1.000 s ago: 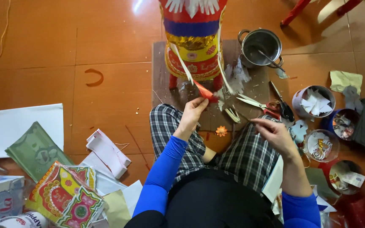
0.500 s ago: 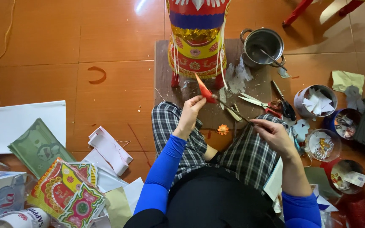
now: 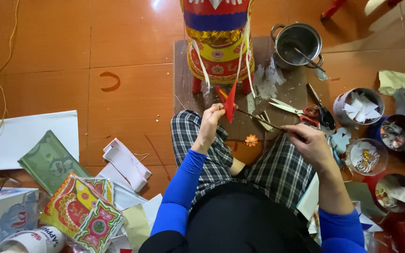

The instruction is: Assembling and decorating traditional paper horse figures using glue and paper cutouts.

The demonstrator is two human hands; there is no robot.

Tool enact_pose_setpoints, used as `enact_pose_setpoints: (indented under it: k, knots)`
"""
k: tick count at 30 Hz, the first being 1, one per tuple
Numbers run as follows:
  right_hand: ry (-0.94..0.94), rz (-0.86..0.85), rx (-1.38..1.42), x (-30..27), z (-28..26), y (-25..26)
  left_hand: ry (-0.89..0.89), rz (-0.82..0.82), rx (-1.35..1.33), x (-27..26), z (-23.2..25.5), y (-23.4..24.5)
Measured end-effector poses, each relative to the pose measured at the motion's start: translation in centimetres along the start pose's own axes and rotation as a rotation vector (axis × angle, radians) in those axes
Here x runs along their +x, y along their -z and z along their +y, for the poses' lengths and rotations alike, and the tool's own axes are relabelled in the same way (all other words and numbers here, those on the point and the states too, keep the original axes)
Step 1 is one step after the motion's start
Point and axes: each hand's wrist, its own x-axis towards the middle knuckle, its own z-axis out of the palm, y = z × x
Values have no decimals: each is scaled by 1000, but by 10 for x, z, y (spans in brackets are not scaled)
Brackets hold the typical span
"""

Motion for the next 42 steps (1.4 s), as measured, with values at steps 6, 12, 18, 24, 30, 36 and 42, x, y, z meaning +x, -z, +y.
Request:
enact_pose_setpoints:
  k: [6,12,18,24,30,36,42]
  knots:
    - [-101,-22,51,-5,13,-8,-34,-22,79,6,-13,11]
    - [-218,-132,86,-4,16,-4,-74,-15,228,21,-31,15]
    - [-287,100,54,57,67,11,-27,14,324,35,-68,21]
    - [-437,79,-581,202,219,-12,65,-65,561,44,-80,19]
    - [56,-90,-307,201,-15,0,37,-180,679,51,-101,11]
    - [-28,-424,-329,136,-30,-64,-210,-249,777,47,-92,-18]
    - [-139,-437,-345,128,-7,-87,-210,-308,854,36,-86,-10]
